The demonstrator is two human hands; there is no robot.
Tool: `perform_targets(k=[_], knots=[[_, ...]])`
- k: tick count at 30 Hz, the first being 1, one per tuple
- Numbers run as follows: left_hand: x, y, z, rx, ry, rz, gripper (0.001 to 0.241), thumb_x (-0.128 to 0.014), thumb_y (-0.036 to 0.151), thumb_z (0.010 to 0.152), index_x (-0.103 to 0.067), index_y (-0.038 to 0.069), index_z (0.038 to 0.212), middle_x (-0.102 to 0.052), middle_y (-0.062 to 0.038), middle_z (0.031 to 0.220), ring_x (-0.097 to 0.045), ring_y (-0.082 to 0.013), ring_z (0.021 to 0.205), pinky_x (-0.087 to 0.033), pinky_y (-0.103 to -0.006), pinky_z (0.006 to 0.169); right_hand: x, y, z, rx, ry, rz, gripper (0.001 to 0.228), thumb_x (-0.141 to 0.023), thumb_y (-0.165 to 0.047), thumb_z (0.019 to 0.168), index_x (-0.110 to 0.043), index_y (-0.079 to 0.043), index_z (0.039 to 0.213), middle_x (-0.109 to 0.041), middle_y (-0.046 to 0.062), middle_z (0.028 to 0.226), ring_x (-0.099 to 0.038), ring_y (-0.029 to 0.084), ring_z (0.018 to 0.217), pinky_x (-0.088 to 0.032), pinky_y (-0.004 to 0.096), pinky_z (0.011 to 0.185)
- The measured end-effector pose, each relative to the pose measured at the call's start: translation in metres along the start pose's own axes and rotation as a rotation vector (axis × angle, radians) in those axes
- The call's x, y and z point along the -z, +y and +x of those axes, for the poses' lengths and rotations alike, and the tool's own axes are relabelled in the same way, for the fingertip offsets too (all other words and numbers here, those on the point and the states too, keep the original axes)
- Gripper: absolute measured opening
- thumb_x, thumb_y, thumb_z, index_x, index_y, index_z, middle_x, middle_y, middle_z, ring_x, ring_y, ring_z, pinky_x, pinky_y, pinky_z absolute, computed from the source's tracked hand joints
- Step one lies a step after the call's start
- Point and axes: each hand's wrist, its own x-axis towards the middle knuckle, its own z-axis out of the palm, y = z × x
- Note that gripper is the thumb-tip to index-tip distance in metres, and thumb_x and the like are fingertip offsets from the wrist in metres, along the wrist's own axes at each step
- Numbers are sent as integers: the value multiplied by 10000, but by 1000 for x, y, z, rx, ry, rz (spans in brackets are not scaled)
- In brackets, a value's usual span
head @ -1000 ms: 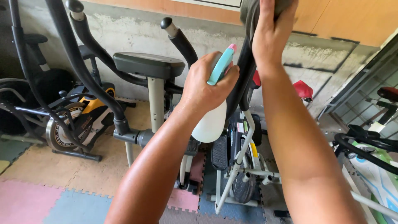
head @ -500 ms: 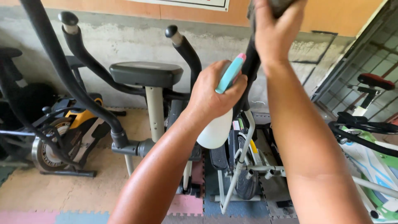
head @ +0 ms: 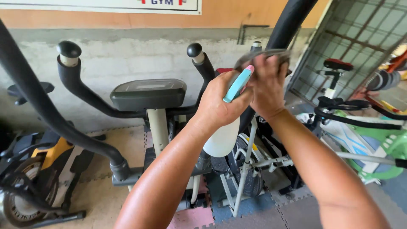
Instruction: Wiping down and sanitizing an elliptical machine using a spray bottle and cloth.
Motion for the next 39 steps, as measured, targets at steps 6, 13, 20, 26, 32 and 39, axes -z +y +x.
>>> perform_targets(k=[6,13,20,26,32,39], knots=[[9,-16,11,-167,-30,-14,272,-707,284,816,-673,49,948,-711,-184,880,-707,-371,838,-559,-411,765,57,11,87,661,-484,-554,569,-709,-564,854,-721,-172,1266,-586,9,1474,-398,209,1535,-284,675,1093],[14,-18,19,-139,-91,-121,252,-694,292,838,-676,58,932,-712,-150,873,-729,-323,823,-565,-383,768,78,-6,147,362,-460,-527,311,-631,-392,935,-666,-96,1024,-640,51,1158,-564,280,1202,-409,563,1021],[16,-32,13,-198,-111,-194,228,-698,263,855,-681,51,938,-702,-125,868,-719,-267,797,-572,-355,771,18,-18,12,239,-445,87,328,-678,-255,905,-732,-49,1155,-672,158,1251,-558,368,1300,-434,458,1153],[18,-27,24,-213,-101,-205,215,-703,252,867,-685,60,960,-718,-117,874,-729,-229,805,-573,-345,760,57,-31,126,673,-595,-625,323,-726,-463,893,-704,-168,762,-647,28,810,-628,250,948,-400,479,1157],[14,-22,29,-148,-117,-195,211,-724,258,866,-674,58,910,-707,-116,831,-714,-232,750,-567,-345,725,70,1,160,450,-335,-586,232,-643,-346,871,-684,-122,915,-624,-1,969,-600,208,1043,-403,420,979],[16,-25,35,-154,-135,-197,227,-721,279,868,-663,66,919,-703,-106,799,-710,-232,731,-572,-341,720,54,-20,103,707,-355,-723,171,-770,-337,830,-738,-181,894,-683,-43,995,-604,191,1214,-346,428,1219]])
